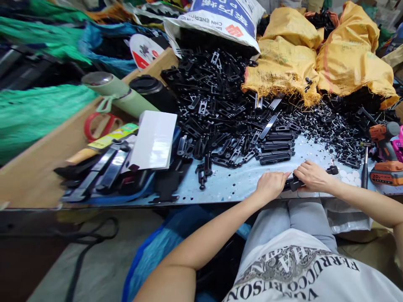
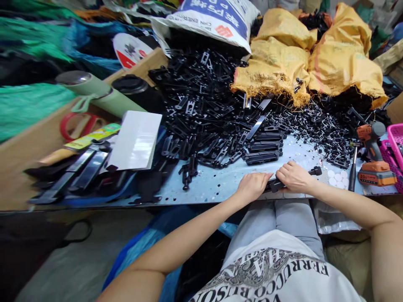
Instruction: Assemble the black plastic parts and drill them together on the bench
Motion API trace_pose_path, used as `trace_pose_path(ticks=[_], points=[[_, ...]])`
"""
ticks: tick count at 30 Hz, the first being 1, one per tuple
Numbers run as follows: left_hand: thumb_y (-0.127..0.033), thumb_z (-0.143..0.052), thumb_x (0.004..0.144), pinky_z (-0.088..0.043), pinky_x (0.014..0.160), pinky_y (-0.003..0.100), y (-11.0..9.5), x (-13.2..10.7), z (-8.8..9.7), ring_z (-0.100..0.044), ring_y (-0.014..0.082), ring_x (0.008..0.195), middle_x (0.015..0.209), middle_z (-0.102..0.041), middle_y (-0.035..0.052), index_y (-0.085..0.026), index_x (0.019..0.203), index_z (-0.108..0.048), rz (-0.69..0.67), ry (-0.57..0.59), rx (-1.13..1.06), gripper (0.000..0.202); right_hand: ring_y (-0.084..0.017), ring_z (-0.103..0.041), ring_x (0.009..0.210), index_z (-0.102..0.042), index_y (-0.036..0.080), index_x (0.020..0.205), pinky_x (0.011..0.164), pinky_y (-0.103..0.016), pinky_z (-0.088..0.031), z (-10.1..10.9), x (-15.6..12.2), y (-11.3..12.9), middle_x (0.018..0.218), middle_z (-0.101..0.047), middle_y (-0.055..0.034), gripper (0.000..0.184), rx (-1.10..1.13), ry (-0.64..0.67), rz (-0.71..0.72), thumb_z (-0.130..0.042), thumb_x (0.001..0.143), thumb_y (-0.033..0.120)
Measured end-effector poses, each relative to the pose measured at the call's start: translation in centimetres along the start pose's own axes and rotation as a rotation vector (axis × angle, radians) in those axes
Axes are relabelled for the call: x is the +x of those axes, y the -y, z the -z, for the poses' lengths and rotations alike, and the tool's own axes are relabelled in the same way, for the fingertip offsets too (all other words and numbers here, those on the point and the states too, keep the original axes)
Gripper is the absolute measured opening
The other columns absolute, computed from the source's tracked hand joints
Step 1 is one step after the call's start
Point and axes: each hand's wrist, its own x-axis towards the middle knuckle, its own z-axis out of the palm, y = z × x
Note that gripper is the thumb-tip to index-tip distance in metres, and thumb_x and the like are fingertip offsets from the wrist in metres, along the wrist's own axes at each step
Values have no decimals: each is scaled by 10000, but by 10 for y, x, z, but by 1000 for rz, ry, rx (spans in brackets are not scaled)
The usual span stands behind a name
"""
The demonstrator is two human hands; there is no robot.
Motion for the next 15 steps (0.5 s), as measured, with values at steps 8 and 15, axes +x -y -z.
trace_pose_path(ticks=[8, 15], points=[[-433, -247, 954, -412, 587, 268, 23, -14, 10, -608, 177, 635, 656, -650, 86, -145, 685, -618, -276, -206, -15, 541, -152, -455, 540, -527, 163, 638, 576, -293, -262, 1, -40, -21, 580, -535, -56, 617, 142, -136, -81, -262, 885, 663], [-473, -80, 951, -389, 516, 243, -23, -60, 22, -474, 119, 499, 521, -498, 23, -172, 657, -527, -753, -493, -741, 614, -154, -437, 529, -455, 214, 637, 590, -310, -367, -5, -39, 43, 530, -409, -13, 653, 881, -539, 277, 4, 914, 586]])
